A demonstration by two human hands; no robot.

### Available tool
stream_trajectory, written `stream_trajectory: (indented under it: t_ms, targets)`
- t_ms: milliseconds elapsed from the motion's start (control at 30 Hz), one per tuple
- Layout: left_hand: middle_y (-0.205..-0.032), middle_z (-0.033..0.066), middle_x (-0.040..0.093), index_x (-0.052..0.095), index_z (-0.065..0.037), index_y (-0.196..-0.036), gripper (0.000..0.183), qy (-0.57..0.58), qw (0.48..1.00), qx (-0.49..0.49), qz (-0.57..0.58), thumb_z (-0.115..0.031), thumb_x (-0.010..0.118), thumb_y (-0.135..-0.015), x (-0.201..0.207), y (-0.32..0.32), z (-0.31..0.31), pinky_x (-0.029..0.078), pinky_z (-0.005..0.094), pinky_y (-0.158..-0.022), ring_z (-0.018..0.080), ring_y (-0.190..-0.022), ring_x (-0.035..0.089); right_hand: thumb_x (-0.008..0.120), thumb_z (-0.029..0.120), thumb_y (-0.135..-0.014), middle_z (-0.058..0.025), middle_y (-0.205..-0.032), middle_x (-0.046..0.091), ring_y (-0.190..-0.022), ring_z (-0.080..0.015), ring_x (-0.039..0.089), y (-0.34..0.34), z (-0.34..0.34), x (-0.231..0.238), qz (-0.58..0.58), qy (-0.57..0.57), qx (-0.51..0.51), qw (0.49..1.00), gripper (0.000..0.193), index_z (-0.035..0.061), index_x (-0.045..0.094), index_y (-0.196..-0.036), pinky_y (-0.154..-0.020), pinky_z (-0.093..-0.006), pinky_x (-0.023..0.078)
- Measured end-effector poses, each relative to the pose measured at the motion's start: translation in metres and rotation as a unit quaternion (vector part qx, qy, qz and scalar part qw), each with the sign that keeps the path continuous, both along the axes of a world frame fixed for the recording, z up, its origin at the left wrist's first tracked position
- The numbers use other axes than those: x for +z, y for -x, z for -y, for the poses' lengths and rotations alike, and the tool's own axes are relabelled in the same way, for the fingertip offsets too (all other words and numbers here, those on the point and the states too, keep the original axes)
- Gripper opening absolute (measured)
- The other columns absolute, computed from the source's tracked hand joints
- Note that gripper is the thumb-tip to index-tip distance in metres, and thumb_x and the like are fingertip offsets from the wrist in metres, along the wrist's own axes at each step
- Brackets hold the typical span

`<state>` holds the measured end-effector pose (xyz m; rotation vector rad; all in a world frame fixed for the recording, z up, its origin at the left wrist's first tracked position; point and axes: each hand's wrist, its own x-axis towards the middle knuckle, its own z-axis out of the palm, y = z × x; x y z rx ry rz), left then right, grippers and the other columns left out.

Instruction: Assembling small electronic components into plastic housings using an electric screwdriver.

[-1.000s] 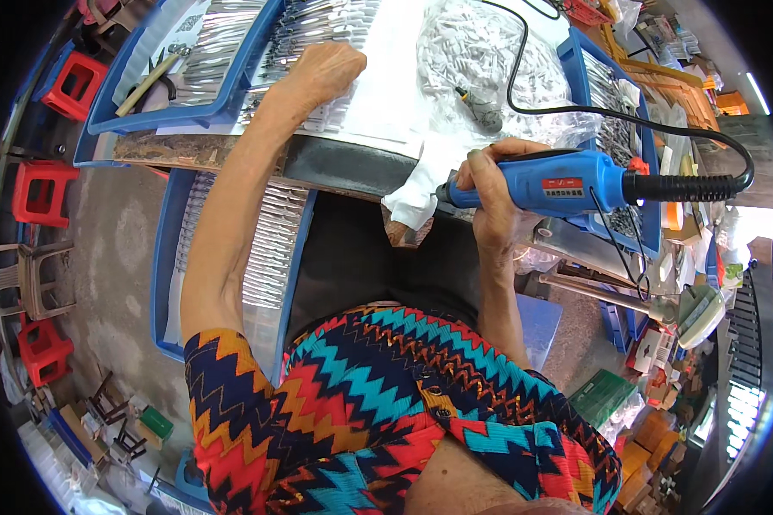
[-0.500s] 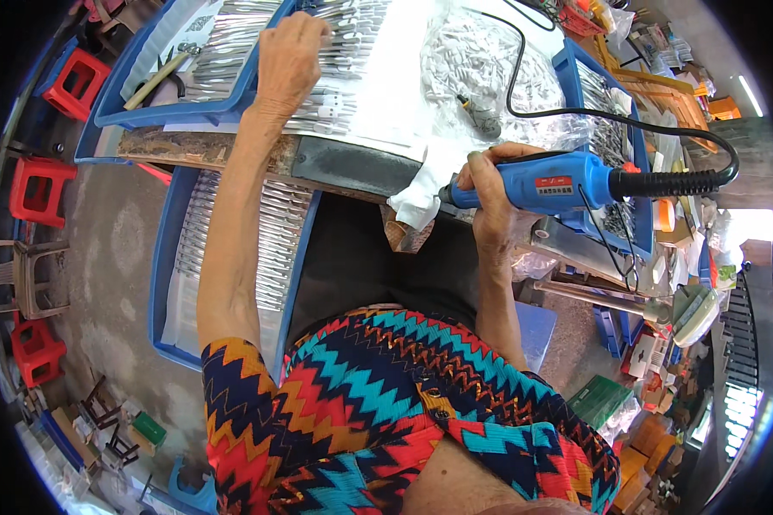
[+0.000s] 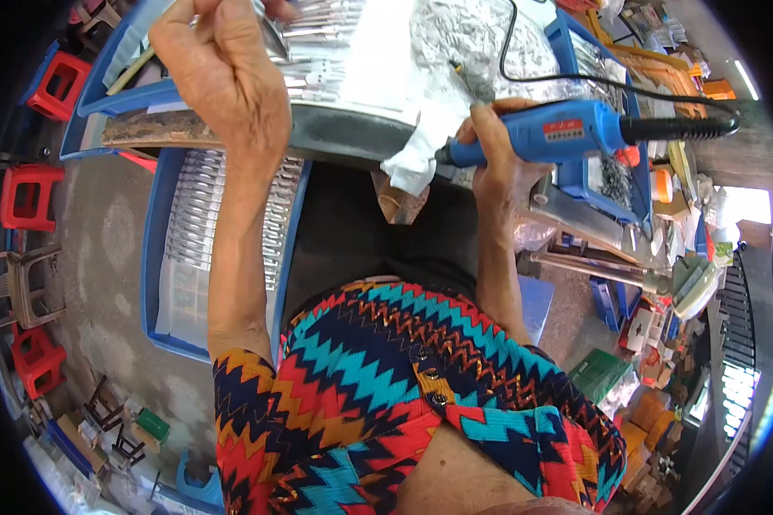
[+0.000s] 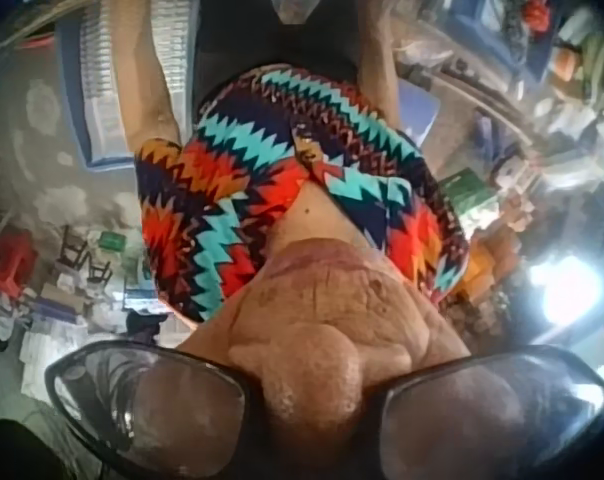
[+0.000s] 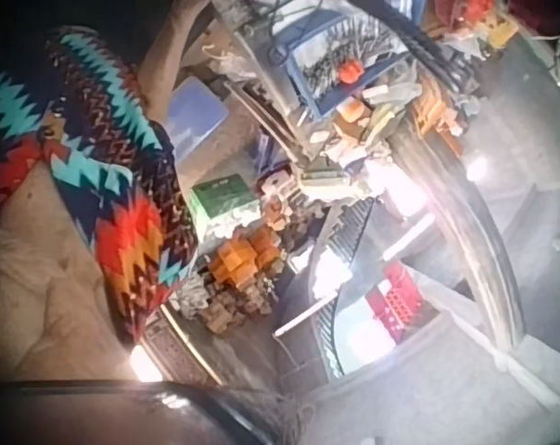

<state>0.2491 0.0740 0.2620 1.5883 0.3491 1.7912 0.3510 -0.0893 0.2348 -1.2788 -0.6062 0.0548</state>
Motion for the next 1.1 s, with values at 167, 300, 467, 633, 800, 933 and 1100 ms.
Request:
stream_trajectory:
  t_ms: [167, 300, 467, 633, 800, 933, 1100]
  targets:
    - [-0.074, 0.0064, 0.057, 0.046, -0.004, -0.106, 0.018, 0.273, 0.914, -0.294, -0.057, -0.017, 0.049, -0.093, -0.034, 0.022, 0.055, 0.031, 0.0175, -0.046, 0.0054, -0.052, 0.042, 0.060, 0.002, -0.075, -0.0066, -0.056, 0.057, -0.050, -0.0116, 0.056, -0.001, -0.004, 0.002, 0.127, 0.044, -0.020, 0.991, 0.009, -0.0054, 0.056, -0.079, -0.053, -0.0237, 0.046]
    - [-0.077, 0.0014, 0.049, 0.046, -0.004, -0.106, 0.021, 0.501, 0.716, -0.470, -0.126, -0.022, 0.045, -0.096, -0.073, 0.024, 0.086, 0.027, 0.0161, -0.046, 0.0021, -0.054, 0.034, 0.060, 0.003, -0.074, -0.0057, -0.055, 0.058, -0.049, -0.0103, 0.056, -0.002, -0.005, 0.002, 0.149, 0.031, -0.020, 0.988, 0.008, -0.0045, 0.057, -0.077, -0.051, -0.0221, 0.045]
    - [-0.079, 0.0048, 0.050, 0.039, 0.000, -0.121, 0.033, 0.456, 0.705, -0.509, -0.187, -0.016, 0.046, -0.094, -0.088, 0.021, 0.110, 0.033, 0.0185, -0.052, 0.0057, -0.062, 0.039, 0.059, 0.001, -0.073, -0.0072, -0.055, 0.058, -0.048, -0.0126, 0.057, -0.004, -0.004, 0.002, 0.167, 0.005, 0.001, 0.986, 0.007, -0.0028, 0.057, -0.078, -0.049, -0.0239, 0.046]
    - [-0.078, 0.0089, 0.053, 0.033, 0.001, -0.126, 0.038, 0.466, 0.689, -0.530, -0.166, -0.009, 0.044, -0.091, -0.095, 0.006, 0.115, 0.035, 0.0201, -0.051, 0.0083, -0.061, 0.043, 0.064, 0.002, -0.076, -0.0037, -0.060, 0.055, -0.052, -0.0088, 0.051, 0.000, -0.001, -0.006, 0.014, 0.002, -0.037, 0.999, 0.019, -0.0021, 0.052, -0.089, -0.048, -0.0206, 0.040]
    - [-0.068, 0.0115, 0.053, 0.029, 0.000, -0.123, 0.037, 0.486, 0.699, -0.497, -0.168, -0.008, 0.044, -0.091, -0.105, -0.007, 0.114, 0.033, 0.0219, -0.039, 0.0082, -0.045, 0.039, 0.062, 0.001, -0.078, -0.0044, -0.062, 0.055, -0.054, -0.0093, 0.052, 0.001, 0.003, 0.005, 0.016, 0.040, -0.024, 0.999, 0.020, -0.0021, 0.050, -0.093, -0.050, -0.0206, 0.040]
    - [-0.067, 0.0119, 0.053, 0.029, -0.001, -0.119, 0.033, 0.494, 0.695, -0.496, -0.167, -0.008, 0.045, -0.091, -0.109, -0.011, 0.114, 0.031, 0.0213, -0.038, 0.0078, -0.044, 0.038, 0.064, 0.002, -0.078, -0.0053, -0.061, 0.055, -0.052, -0.0107, 0.052, -0.003, 0.001, 0.002, 0.011, 0.029, -0.023, 0.999, 0.018, -0.0018, 0.051, -0.090, -0.050, -0.0216, 0.041]
    - [-0.067, 0.0112, 0.053, 0.030, -0.004, -0.117, 0.030, 0.508, 0.698, -0.467, -0.192, -0.007, 0.044, -0.091, -0.108, -0.012, 0.115, 0.029, 0.0198, -0.037, 0.0068, -0.044, 0.037, 0.064, 0.002, -0.075, -0.0068, -0.060, 0.056, -0.050, -0.0129, 0.053, -0.001, -0.005, 0.011, 0.009, 0.014, -0.034, 0.999, 0.017, -0.0025, 0.053, -0.086, -0.049, -0.0235, 0.042]
